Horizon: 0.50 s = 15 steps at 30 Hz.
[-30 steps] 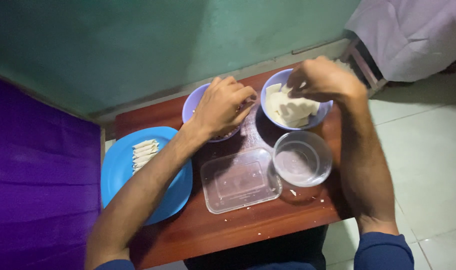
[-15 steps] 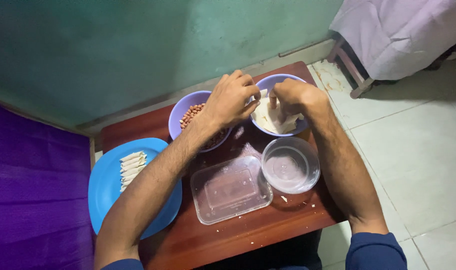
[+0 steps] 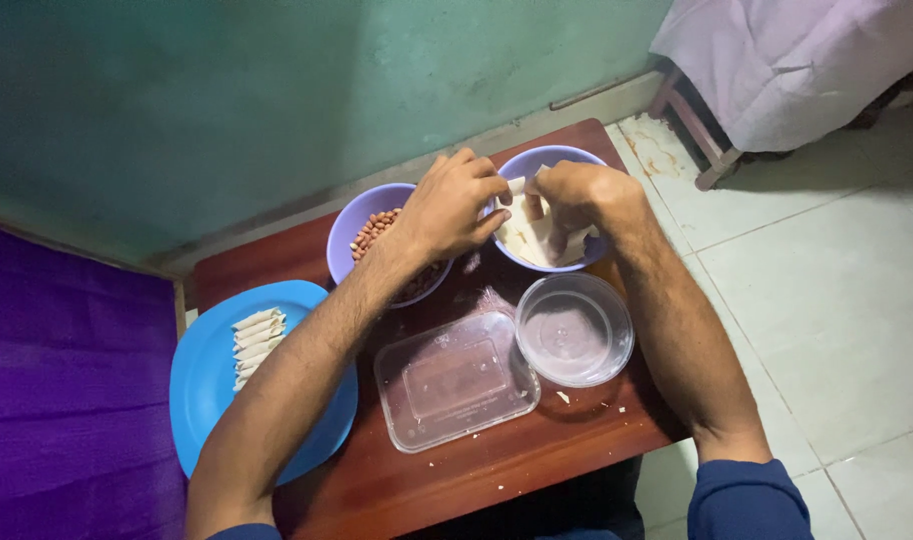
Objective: The person sits at a table and wraps peanuts in square sheets of dough. They place peanuts onto a sheet, fold it into a small packet, and place the finished item on a blue plate.
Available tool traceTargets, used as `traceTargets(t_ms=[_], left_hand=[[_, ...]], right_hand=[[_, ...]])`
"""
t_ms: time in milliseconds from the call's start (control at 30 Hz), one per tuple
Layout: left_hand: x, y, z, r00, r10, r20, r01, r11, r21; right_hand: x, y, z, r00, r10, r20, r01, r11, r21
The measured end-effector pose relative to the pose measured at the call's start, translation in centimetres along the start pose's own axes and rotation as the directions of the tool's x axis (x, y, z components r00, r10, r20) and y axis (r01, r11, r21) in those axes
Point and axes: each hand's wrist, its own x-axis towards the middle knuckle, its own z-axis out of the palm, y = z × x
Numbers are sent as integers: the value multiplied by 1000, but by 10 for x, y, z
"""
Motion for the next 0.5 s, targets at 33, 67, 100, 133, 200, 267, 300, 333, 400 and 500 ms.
traceTargets(t_ms=[33, 67, 100, 133, 200, 267, 300, 333, 400, 500], left_hand=[[1, 1, -2, 1000, 2, 0, -2, 1000, 1], [0, 3, -4, 1000, -6, 5, 6, 1000, -18], [0, 5, -6, 1000, -14, 11, 14, 999, -37], [1, 5, -7, 1000, -13, 12, 13, 999, -38], [1, 7, -9, 1000, 3, 13, -2, 998, -63], [2, 6, -8, 1000, 4, -6, -5, 995, -99], [3, 6, -8, 1000, 3, -26, -7, 991, -134], [5, 7, -7, 1000, 2, -26, -6, 991, -135], [9, 9, -5, 996, -8, -90, -19, 954, -301], [12, 12, -4, 998, -67, -18, 55, 923, -380]], right_hand=[[-2, -2, -2, 1000, 1, -2, -1, 1000, 1], [-4, -4, -3, 999, 9, -39, -10, 1000, -24], [-6, -7, -5, 997, 17, -77, -21, 999, -49], [-7, -5, -8, 997, 18, -77, -22, 999, -48], [-9, -1, -15, 1000, -15, -19, 14, 1000, -5], [-10, 8, -16, 996, -36, -76, 39, 999, 37], [-11, 13, -17, 990, -56, -133, 67, 995, 76], [-25, 9, -26, 990, -57, -131, 67, 995, 76], [-53, 1, -46, 976, -85, -201, 124, 974, 190], [-60, 15, -53, 941, -144, -307, 224, 944, 244]])
